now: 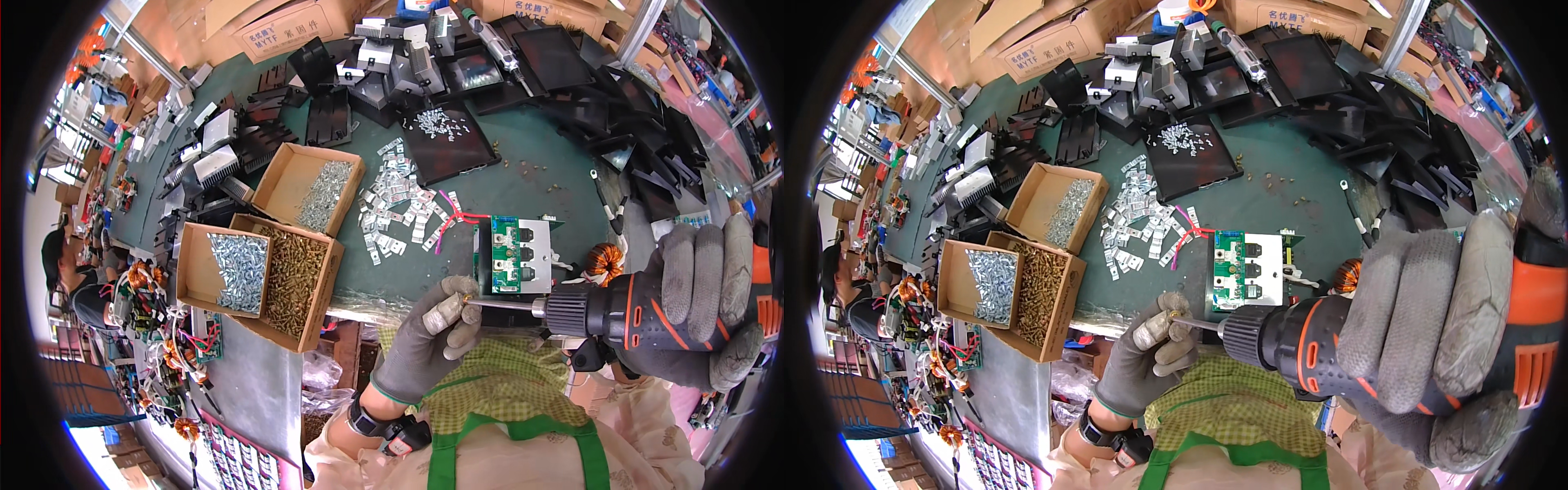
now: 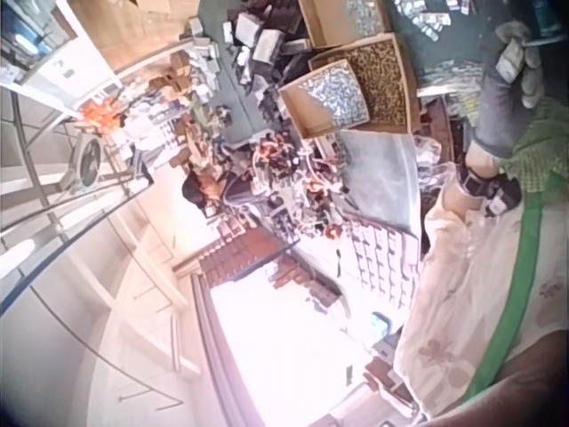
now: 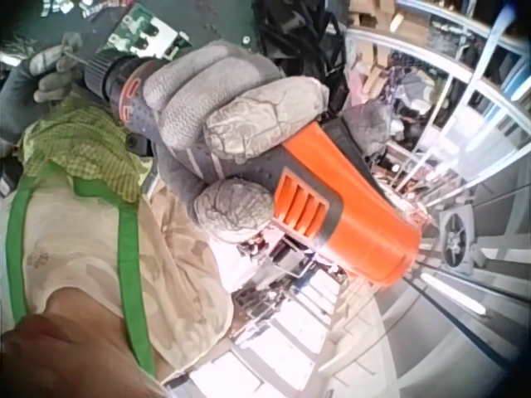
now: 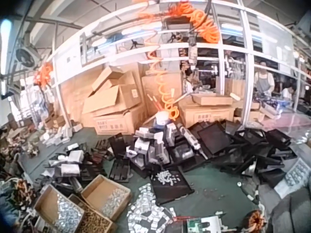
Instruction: Using an electric screwdriver and pliers to assemble electronic components into a housing.
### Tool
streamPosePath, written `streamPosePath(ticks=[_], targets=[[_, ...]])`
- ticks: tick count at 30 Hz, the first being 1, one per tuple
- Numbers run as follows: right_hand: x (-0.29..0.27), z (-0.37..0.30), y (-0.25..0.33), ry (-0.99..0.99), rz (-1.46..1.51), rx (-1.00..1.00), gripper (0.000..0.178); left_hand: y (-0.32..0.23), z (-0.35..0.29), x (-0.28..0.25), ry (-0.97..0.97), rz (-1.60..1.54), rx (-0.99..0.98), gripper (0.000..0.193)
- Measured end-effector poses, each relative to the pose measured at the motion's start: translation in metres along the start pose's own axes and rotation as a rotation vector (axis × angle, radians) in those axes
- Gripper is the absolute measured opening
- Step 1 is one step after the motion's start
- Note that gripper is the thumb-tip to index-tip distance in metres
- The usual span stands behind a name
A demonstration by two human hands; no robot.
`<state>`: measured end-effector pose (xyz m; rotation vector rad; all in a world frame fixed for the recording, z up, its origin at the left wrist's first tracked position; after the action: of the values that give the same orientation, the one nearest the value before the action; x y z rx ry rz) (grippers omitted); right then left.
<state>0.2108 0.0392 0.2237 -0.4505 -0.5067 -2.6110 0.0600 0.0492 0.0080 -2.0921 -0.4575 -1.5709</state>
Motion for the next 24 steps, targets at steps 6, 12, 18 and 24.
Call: streamPosePath(ticks=[6, 12, 18, 24], targets=[[-0.002, -0.006, 0.008, 0.022, -0.042, -0.116, 0.043, 0.001, -0.001, -0.003, -0.048, -0.027, 0.0, 0.022], [-0.005, -0.006, 0.012, 0.037, -0.089, -0.084, 0.036, -0.014, -0.016, -0.012, -0.491, 0.65, 0.12, 0.033], [-0.023, -0.004, 0.016, 0.031, -0.154, -0.022, 0.032, -0.093, -0.023, -0.032, -0.842, 1.538, 0.261, 0.037], [-0.06, -0.014, 0.037, -0.105, -0.324, 0.034, 0.041, -0.135, -0.005, -0.058, -1.157, 2.405, 0.181, 0.025]])
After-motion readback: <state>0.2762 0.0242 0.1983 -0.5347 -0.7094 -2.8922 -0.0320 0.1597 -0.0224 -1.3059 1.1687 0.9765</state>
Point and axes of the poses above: each hand's wrist, its own z-axis towards the middle knuckle, its own x-axis out of the palm, y = z × x, the point moved 10 cm from there along z, towards the middle knuckle, and after that the axes turned 14 degrees about -x, right-handed, at the moved point
